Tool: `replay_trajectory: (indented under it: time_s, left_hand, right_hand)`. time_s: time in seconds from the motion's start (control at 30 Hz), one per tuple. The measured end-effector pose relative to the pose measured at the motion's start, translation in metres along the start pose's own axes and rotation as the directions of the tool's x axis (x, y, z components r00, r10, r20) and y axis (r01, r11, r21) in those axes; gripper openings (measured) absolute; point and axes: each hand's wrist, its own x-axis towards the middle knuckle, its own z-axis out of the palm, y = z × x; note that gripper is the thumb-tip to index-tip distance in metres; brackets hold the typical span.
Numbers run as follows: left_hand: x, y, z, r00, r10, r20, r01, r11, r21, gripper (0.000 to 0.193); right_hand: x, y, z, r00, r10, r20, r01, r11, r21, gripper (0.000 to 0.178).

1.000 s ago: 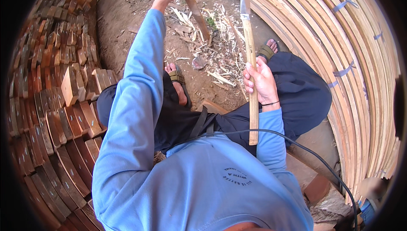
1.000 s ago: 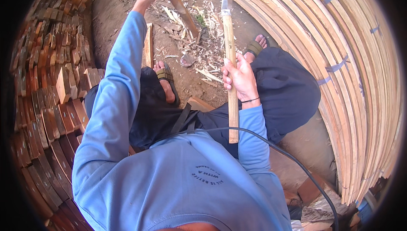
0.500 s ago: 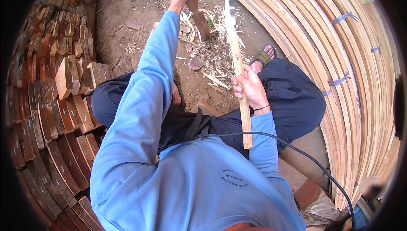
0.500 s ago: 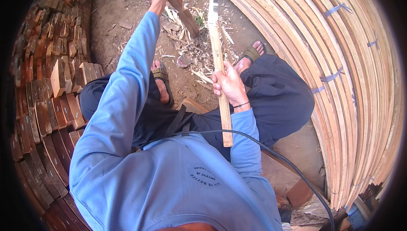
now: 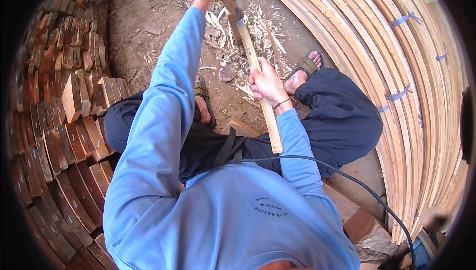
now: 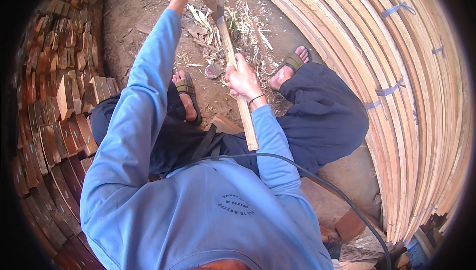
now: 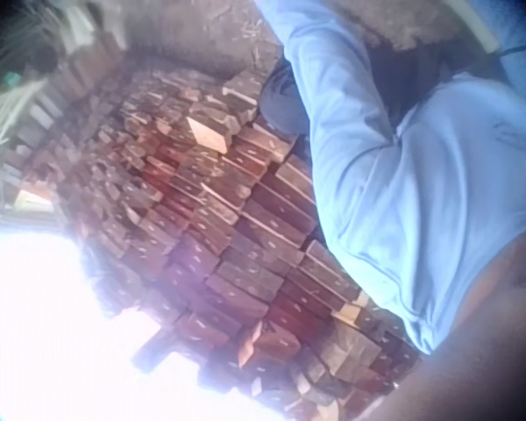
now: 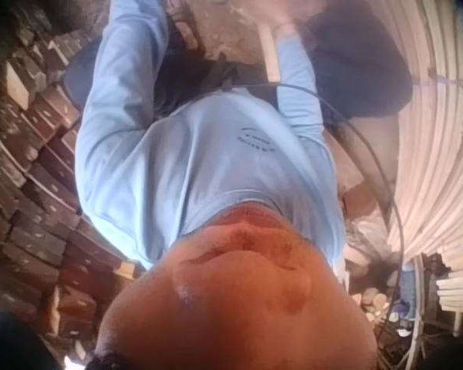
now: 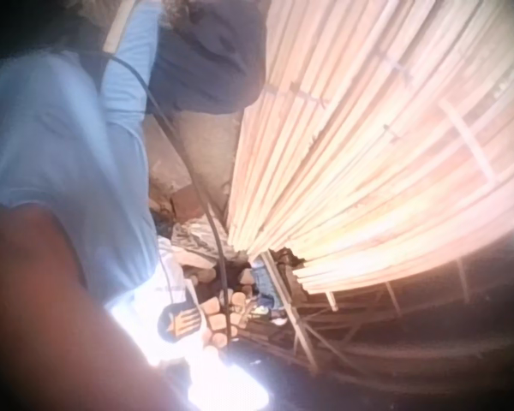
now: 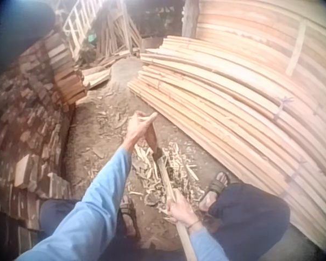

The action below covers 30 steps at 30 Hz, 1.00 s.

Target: The person uses a drawknife to shave thin strips of wood from a small wooden plank while sitting on the ground.

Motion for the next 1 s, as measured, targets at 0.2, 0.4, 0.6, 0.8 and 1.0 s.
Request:
replay_trajectory:
  time_s: [0.2,0.4,0.6,0.8,1.0]
  left_hand:
    - [0.012,-0.005,-0.018,0.982,0.004,0.189,0.030,0.984,-0.177,0.031]
    - [0.019,-0.039,0.002,0.966,0.121,0.227,0.022,0.839,-0.544,0.023]
    - [0.001,-0.027,0.020,0.989,0.116,0.087,-0.018,0.689,-0.724,0.028]
    - [0.008,-0.044,0.004,0.996,0.065,0.067,0.010,0.634,-0.773,0.025]
    - [0.004,-0.050,-0.009,0.998,0.049,0.030,-0.010,0.671,-0.741,0.026]
  right_hand:
    - [-0.007,0.000,0.007,1.000,0.004,-0.010,-0.005,0.990,-0.139,0.023]
    - [0.000,-0.007,0.000,0.995,-0.054,-0.089,0.013,0.913,-0.407,0.026]
    - [-0.004,-0.020,0.015,0.952,-0.220,-0.214,0.043,0.786,-0.616,0.028]
    - [-0.002,-0.019,0.014,0.960,-0.179,-0.214,0.010,0.790,-0.613,0.026]
    - [0.010,0.004,0.023,0.959,-0.179,-0.218,0.028,0.830,-0.557,0.026]
